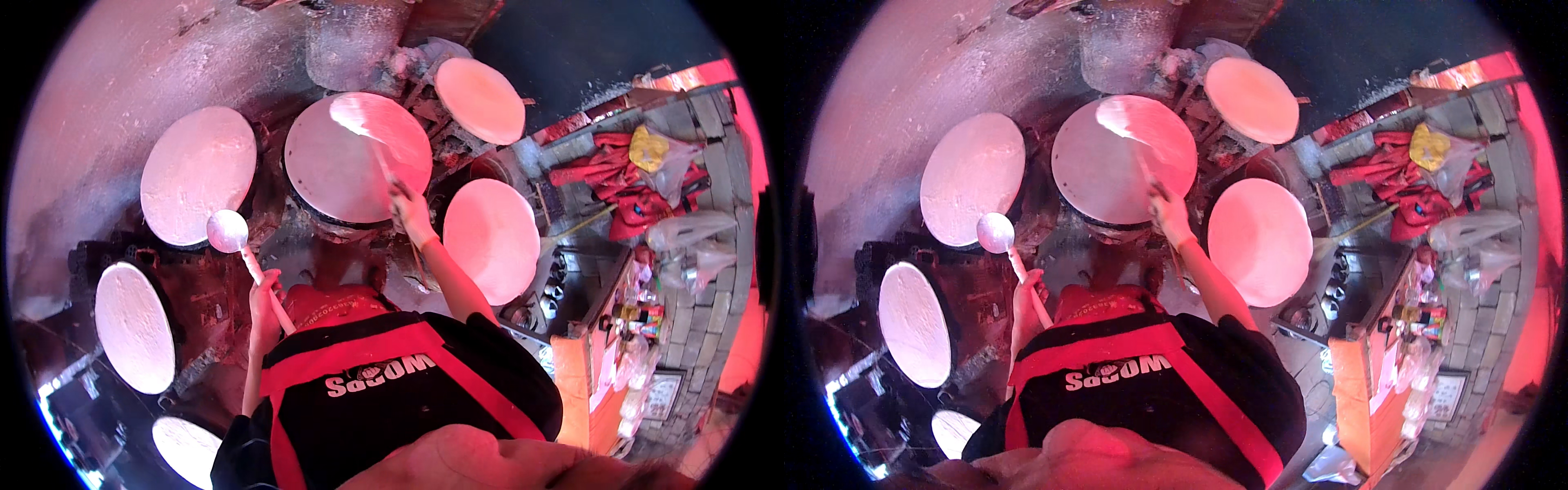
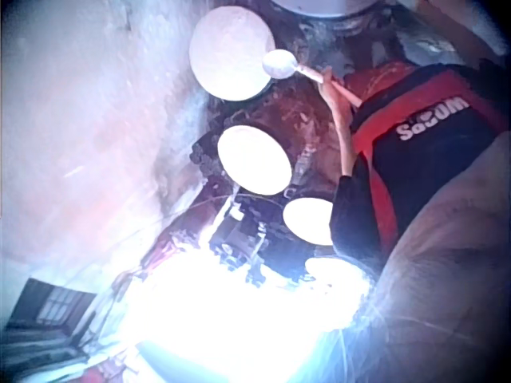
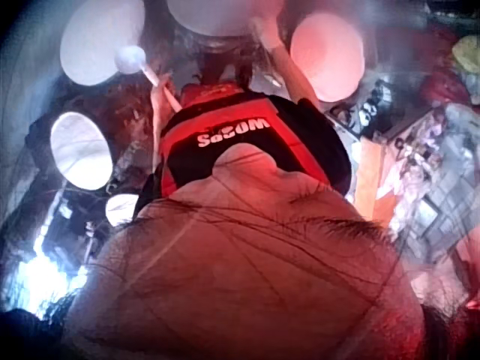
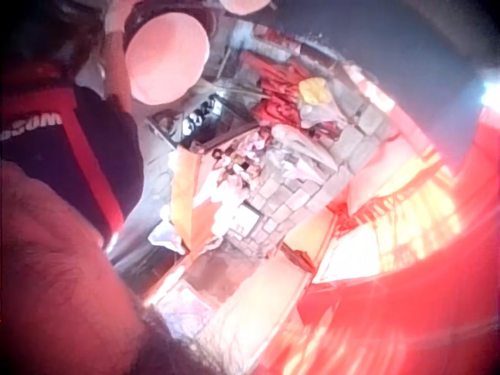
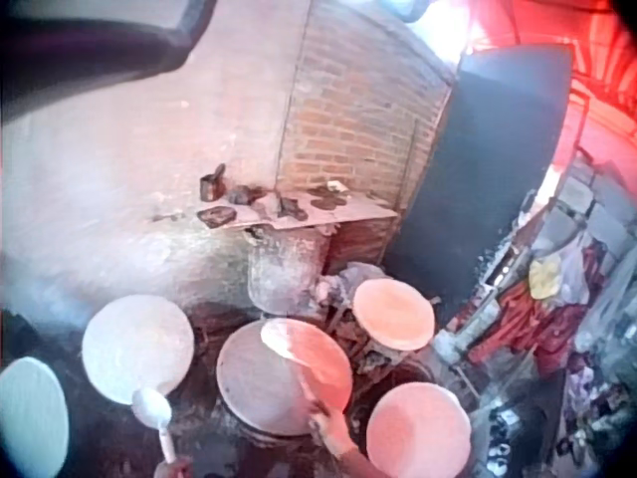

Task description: The person makes rice paper by spreading batter on several heated surfaces using a ladle and a stick, then peeling off the cooked sheets one by one.

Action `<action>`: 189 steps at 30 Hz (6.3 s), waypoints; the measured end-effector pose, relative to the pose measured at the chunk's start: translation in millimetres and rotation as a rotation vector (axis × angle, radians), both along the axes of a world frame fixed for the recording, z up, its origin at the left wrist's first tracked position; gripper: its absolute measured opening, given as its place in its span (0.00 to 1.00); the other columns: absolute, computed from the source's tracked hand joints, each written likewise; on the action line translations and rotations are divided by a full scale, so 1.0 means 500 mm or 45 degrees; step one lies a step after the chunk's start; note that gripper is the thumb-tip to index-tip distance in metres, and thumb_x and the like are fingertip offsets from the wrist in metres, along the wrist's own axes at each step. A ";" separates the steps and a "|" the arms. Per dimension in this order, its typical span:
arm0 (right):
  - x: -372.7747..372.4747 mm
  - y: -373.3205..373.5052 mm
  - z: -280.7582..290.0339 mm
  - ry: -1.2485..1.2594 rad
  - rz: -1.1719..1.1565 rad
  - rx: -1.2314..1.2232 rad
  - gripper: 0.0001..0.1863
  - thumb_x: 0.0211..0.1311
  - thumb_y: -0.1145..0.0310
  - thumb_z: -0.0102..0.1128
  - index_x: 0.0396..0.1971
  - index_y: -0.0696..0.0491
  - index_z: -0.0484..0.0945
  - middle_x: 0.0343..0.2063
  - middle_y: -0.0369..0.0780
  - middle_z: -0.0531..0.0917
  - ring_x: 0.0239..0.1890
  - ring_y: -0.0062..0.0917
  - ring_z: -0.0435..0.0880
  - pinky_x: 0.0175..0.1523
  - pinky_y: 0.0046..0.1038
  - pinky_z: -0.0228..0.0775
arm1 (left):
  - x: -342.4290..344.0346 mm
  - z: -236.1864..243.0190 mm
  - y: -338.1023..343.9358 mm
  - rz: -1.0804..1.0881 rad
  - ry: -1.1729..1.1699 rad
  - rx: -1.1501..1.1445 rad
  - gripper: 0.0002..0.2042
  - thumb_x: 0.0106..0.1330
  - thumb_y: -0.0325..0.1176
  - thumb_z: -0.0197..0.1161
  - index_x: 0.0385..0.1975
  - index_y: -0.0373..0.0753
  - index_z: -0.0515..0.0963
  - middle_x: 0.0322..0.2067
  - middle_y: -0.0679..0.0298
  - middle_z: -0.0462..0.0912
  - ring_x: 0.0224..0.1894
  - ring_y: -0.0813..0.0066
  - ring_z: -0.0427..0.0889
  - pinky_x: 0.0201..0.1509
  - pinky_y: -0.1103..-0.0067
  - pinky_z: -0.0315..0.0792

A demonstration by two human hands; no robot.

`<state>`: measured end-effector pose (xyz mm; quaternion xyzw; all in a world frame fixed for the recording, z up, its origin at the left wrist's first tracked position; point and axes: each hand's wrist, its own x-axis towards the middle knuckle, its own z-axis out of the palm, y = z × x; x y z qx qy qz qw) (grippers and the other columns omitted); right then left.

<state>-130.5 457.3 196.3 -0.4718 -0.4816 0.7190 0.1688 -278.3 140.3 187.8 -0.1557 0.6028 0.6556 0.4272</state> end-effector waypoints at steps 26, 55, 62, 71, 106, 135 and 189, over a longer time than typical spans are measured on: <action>0.027 0.199 -0.024 -0.120 1.012 0.490 0.21 0.64 0.71 0.50 0.57 0.50 0.70 0.42 0.35 0.79 0.40 0.17 0.74 0.50 0.20 0.64 | 0.254 0.140 0.080 0.452 -0.012 0.116 0.17 0.60 0.36 0.60 0.49 0.43 0.73 0.54 0.75 0.67 0.60 0.85 0.59 0.64 0.82 0.53; 0.301 0.252 -0.002 0.083 0.961 -0.100 0.17 0.65 0.64 0.51 0.54 0.43 0.74 0.16 0.24 0.64 0.12 0.10 0.57 0.15 0.16 0.47 | 0.325 0.142 0.050 0.221 -0.038 -0.041 0.17 0.60 0.34 0.61 0.50 0.48 0.74 0.42 0.79 0.72 0.45 0.86 0.69 0.51 0.84 0.65; 0.269 0.068 -0.030 0.001 0.563 0.016 0.18 0.65 0.63 0.50 0.54 0.43 0.73 0.15 0.25 0.64 0.14 0.09 0.60 0.17 0.16 0.49 | 0.163 0.074 -0.010 -0.158 -0.183 -0.013 0.16 0.61 0.34 0.59 0.49 0.48 0.75 0.48 0.80 0.71 0.49 0.90 0.66 0.55 0.84 0.60; 0.203 -0.306 -0.107 0.901 -0.171 -0.718 0.20 0.66 0.67 0.46 0.58 0.44 0.65 0.15 0.26 0.65 0.15 0.08 0.62 0.17 0.13 0.52 | 0.059 0.006 -0.220 -0.271 0.003 -0.100 0.16 0.62 0.34 0.58 0.50 0.42 0.73 0.52 0.73 0.71 0.55 0.86 0.65 0.58 0.83 0.57; 0.114 -0.326 -0.155 0.329 -0.063 -0.203 0.13 0.66 0.58 0.47 0.50 0.33 0.66 0.13 0.30 0.64 0.07 0.15 0.55 0.12 0.20 0.47 | 0.156 0.038 -0.272 -0.215 -0.019 0.080 0.19 0.61 0.37 0.57 0.53 0.40 0.71 0.54 0.70 0.69 0.60 0.80 0.60 0.62 0.80 0.51; 0.153 -0.026 -0.170 0.076 -0.128 1.161 0.26 0.64 0.58 0.53 0.58 0.57 0.67 0.42 0.41 0.81 0.42 0.22 0.78 0.49 0.21 0.68 | 0.285 0.102 0.000 -0.155 0.062 0.259 0.07 0.66 0.32 0.54 0.40 0.38 0.69 0.23 0.70 0.67 0.18 0.87 0.61 0.17 0.88 0.54; 0.150 -0.319 -0.042 0.230 -0.165 -0.258 0.19 0.64 0.60 0.52 0.55 0.36 0.70 0.08 0.29 0.63 0.05 0.14 0.57 0.11 0.20 0.47 | -0.087 0.058 0.267 -0.261 -1.655 0.818 0.05 0.63 0.23 0.52 0.36 0.33 0.65 0.19 0.70 0.62 0.16 0.85 0.61 0.12 0.88 0.56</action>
